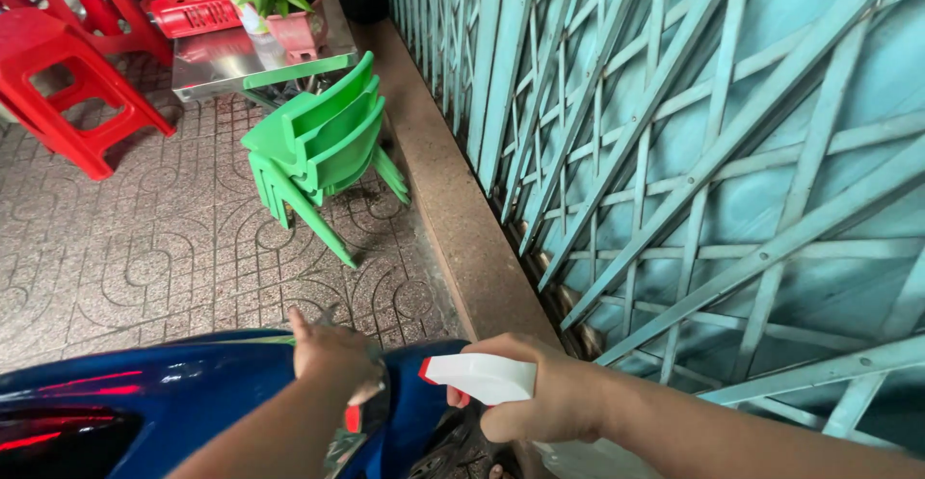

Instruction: Cleaning the front and side panels of a blue motorbike using a spray bottle, cloth, and brush.

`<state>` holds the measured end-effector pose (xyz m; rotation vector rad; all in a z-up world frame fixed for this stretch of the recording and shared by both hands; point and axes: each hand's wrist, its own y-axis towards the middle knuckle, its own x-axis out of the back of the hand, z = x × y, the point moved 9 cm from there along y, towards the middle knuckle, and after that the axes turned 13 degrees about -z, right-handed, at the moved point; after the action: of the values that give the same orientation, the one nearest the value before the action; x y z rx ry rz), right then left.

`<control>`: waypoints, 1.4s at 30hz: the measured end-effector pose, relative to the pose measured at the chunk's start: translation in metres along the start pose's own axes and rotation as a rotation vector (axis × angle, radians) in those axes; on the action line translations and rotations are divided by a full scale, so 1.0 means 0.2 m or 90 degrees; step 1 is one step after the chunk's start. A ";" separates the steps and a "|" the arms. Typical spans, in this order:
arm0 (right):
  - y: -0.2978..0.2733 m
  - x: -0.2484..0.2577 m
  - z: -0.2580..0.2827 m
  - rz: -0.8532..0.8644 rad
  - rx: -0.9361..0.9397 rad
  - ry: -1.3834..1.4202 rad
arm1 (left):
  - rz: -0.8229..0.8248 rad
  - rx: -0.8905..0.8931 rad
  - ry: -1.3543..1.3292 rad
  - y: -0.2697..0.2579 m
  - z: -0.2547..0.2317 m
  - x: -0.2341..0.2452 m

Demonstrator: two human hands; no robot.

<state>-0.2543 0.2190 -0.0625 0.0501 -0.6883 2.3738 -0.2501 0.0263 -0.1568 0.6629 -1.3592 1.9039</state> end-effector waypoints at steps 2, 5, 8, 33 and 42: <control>0.03 0.02 -0.05 0.006 0.017 0.053 | 0.047 0.045 -0.030 0.05 0.14 0.01; 0.03 0.04 -0.04 0.009 0.052 0.086 | 0.117 0.142 -0.085 0.23 0.37 -0.15; -0.01 0.06 -0.01 -0.014 0.073 0.037 | 0.135 0.220 -0.128 0.31 0.47 -0.25; 0.04 0.10 0.04 -0.100 -0.124 -0.107 | -0.106 0.121 -0.147 -0.22 0.18 -0.02; 0.27 -0.19 -0.10 -0.208 -0.023 -0.010 | -0.170 0.183 -0.223 -0.41 0.36 -0.05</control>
<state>-0.2548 0.1718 -0.1137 0.1529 -0.6750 2.0499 -0.1800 -0.0270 -0.0927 1.3046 -1.1327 1.8350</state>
